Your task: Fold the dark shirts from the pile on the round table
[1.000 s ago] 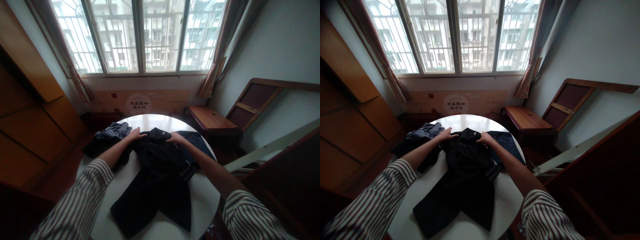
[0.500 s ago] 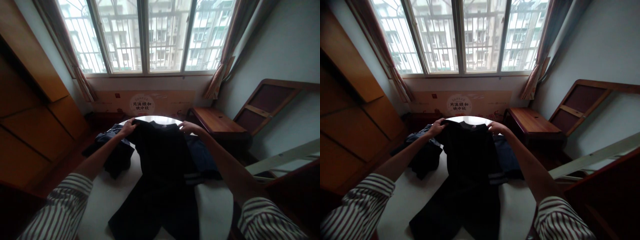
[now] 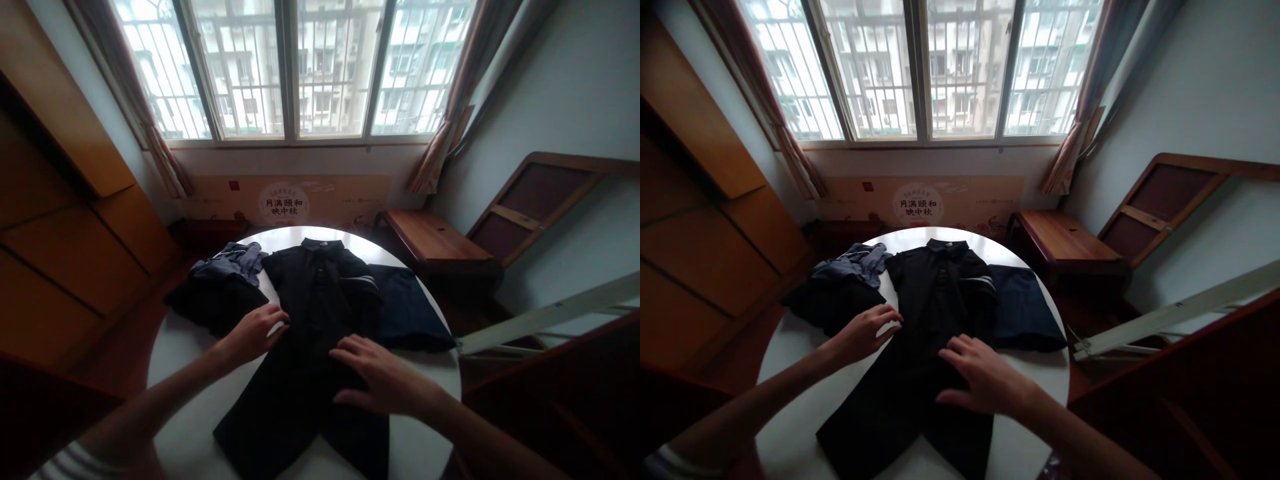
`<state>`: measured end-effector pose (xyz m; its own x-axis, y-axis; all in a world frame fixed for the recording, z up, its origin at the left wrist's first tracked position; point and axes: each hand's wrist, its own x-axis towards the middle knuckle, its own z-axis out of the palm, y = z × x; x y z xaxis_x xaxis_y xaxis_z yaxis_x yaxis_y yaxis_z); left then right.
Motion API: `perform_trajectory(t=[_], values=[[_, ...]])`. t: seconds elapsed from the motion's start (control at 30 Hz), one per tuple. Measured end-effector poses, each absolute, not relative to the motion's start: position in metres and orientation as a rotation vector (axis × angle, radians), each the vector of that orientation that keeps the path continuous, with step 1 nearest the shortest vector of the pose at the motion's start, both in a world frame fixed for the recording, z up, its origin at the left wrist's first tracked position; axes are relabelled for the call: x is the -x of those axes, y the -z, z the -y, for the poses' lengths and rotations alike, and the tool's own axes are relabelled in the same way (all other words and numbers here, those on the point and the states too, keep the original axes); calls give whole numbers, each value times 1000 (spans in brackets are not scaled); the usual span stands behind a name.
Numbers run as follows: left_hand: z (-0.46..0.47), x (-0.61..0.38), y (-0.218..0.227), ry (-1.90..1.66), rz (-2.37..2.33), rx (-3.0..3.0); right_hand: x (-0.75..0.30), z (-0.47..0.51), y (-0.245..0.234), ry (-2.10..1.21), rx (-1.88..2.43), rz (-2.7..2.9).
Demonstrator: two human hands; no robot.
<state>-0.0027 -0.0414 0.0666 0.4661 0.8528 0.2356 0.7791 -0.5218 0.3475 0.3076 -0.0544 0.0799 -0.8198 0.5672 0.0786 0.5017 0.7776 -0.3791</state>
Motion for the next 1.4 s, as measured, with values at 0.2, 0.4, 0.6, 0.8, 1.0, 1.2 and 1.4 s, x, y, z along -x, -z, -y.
perform_trajectory(t=[0.2,0.4,0.6,0.8,1.0,1.2,1.4], values=[[78,12,-40,-350,-1873,-2063,-320,93,-51,-608,1018,2742],[76,12,-39,-232,-1847,-2090,-350,88,-64,-734,740,2541],[93,51,-71,-72,-1928,-1958,-403,85,-62,-737,803,2384],[69,27,-99,-172,-1963,-2227,-393,13,-72,-353,1182,2303],[-43,-47,-71,-347,-1736,-2469,-337,-72,-83,-93,1612,2402],[-92,-59,-17,-119,-2022,-2280,-347,-108,-111,-128,1945,2057],[-89,-56,-2,-128,-2082,-2275,-416,-105,-122,-14,2216,1634]])
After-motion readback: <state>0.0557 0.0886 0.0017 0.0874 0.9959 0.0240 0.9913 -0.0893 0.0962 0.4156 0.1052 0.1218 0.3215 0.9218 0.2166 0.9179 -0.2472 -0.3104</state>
